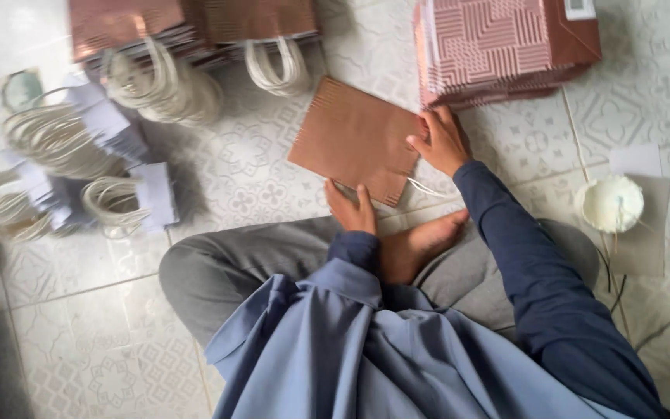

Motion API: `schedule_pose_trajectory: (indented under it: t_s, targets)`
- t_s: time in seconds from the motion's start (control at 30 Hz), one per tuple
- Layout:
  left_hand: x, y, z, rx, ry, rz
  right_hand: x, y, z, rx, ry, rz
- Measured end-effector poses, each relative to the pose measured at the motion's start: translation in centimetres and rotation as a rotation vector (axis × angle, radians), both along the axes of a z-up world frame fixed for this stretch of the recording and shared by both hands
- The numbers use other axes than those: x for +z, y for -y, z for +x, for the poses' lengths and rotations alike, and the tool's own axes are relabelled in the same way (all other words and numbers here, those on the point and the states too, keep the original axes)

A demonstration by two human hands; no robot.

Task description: The person sits on the floor and assembles paper bags by applying glue to white paper tabs and attaching them to the bags. They then insert white rope handles into the bags and secure them with the glued tabs, repeating the process for multiple bags.

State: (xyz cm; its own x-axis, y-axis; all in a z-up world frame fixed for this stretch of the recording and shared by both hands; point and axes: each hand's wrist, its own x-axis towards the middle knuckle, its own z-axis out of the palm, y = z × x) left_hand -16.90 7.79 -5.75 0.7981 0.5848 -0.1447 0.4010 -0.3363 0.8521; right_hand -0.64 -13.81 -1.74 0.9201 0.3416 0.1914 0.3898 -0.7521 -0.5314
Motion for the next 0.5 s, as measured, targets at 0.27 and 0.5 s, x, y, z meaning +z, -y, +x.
schedule_pose_trajectory:
  t_s: [0.27, 0.5]
  targets:
    - [-8.3, 5.4, 3.9, 0.419, 0.069, -0.898, 2.8, -0.2, -0.1, -0.106, -0.091, -0.01]
    - [10.4, 5.2, 0.6, 0.132, 0.204, -1.025, 7.0, 1.8, 0.1, -0.138, -0.603, 0.342]
